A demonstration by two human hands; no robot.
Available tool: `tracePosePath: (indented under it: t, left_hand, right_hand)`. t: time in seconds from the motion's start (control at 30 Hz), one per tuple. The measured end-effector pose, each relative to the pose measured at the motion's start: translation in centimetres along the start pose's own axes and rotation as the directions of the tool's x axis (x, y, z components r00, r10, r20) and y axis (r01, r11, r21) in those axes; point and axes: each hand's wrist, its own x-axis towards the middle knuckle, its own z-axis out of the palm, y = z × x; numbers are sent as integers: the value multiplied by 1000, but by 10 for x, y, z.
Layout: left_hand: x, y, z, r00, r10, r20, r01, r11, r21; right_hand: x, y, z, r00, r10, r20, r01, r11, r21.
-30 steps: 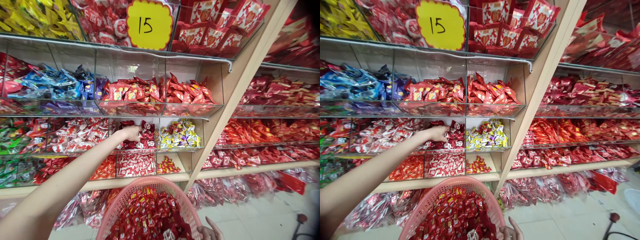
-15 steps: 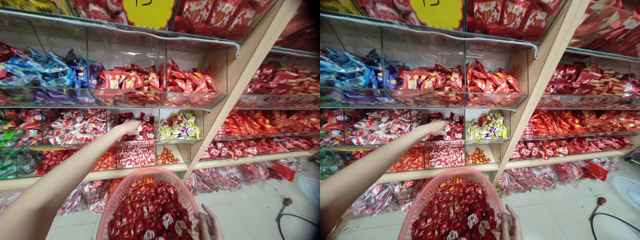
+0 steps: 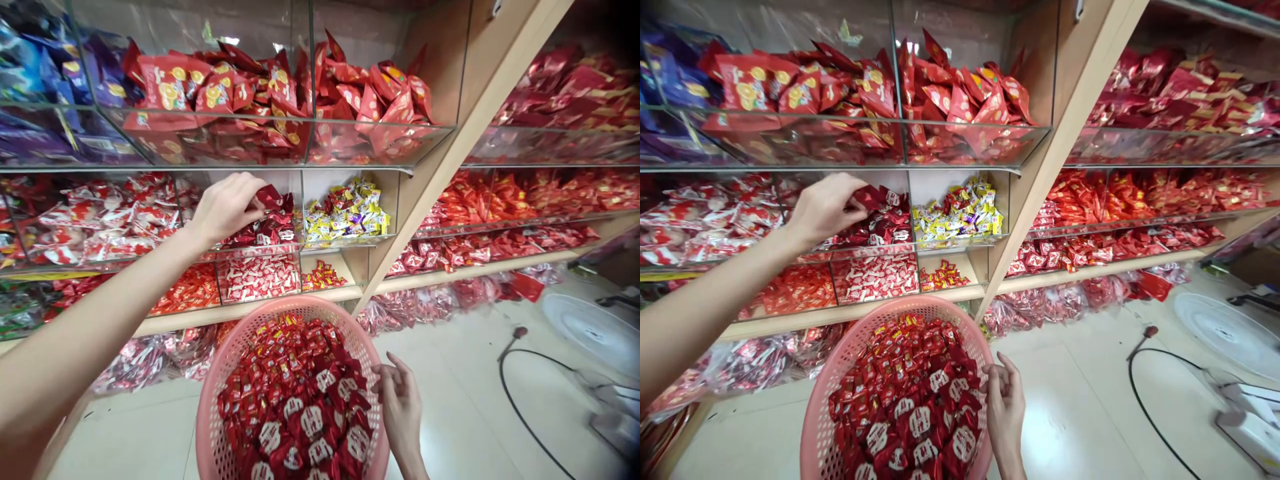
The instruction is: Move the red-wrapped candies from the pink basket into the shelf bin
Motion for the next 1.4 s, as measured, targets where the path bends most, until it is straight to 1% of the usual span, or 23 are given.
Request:
tracePosePath:
  t: [0.07,0.1,0.13,0.17,0.2,0.23,0.27,0.3,0.33,0.37,0.43,0.47,0.53,0.73,0.8,0.93,0.97,1.03,1.1,1.2,1.27,1.33,1.4]
  left_hand:
    - [-21,13,-2,996,42,-74,-47,996,-73]
    - [-35,23,0,988,57,-141,-79,984,-158]
    - [-50,37,4,980,51,-191,-103,958,-268]
    - [-67,53,10,976,-8,-219,-81,917,-392]
    - [-85,73,17,983,-77,-166,-21,855,-518]
    - [-104,94,26,986,-153,-60,80,764,-641]
    - [-122,117,35,975,-196,107,210,645,-735]
    - [-139,140,45,937,-187,295,349,516,-782]
    - [-155,161,55,880,-164,445,472,399,-786]
    - [-169,181,65,830,-119,545,551,320,-770]
    - [-190,212,80,755,-104,648,648,272,-712]
    - [-198,223,86,732,-87,676,670,272,-691]
    - [-206,238,91,707,-44,706,683,302,-666]
    - [-212,255,84,656,49,753,637,500,-587]
    - [-215,256,84,652,82,754,621,513,-593]
    - [-217,253,95,685,78,724,627,442,-641]
    - [-216,251,98,687,61,724,639,424,-642]
    - [-210,245,105,670,9,743,684,382,-621]
    - [-202,240,112,648,-25,761,730,305,-611]
    - [-189,232,119,641,-37,767,763,148,-630]
    - [-183,229,123,635,-42,771,772,78,-631]
    - [-179,229,127,642,-29,766,765,86,-638]
    - [-174,230,132,661,-1,751,743,138,-654]
  right_hand:
    - [0,0,0,1000,-11,-7,11,1000,14]
    - [0,-1,0,1000,-11,-12,11,1000,18]
    - [0,-1,0,1000,-10,-16,10,1000,24]
    - [0,-2,0,1000,-9,-18,9,1000,29]
    - [0,-2,0,1000,-9,-20,10,999,33]
    - [0,-3,0,1000,-10,-20,10,999,35]
    - [0,-3,0,1000,-10,-20,11,999,34]
    - [0,-2,0,1000,-10,-21,11,999,31]
    - [0,-2,0,1000,-10,-21,11,1000,28]
    - [0,-2,0,1000,-11,-21,11,1000,24]
    - [0,-2,0,1000,-11,-17,11,1000,20]
    - [0,-2,-1,1000,-10,-13,10,1000,20]
    - [0,-2,-1,1000,-6,-7,6,1000,18]
    - [0,-2,-1,1000,4,-8,-4,1000,6]
    - [0,-2,-1,1000,10,-9,-9,1000,13]
    - [0,-2,-1,1000,10,-14,-10,1000,23]
    - [0,-3,-1,1000,11,-14,-11,1000,25]
    - [1,-4,-1,1000,16,-15,-15,999,30]
    - [1,-4,-1,1000,18,-18,-17,999,31]
    - [1,-4,-1,1000,16,-23,-15,1000,24]
    - [1,-2,-1,1000,18,-24,-18,1000,23]
    - [1,-1,-1,1000,16,-19,-16,999,28]
    - [1,0,-1,1000,11,-14,-10,999,31]
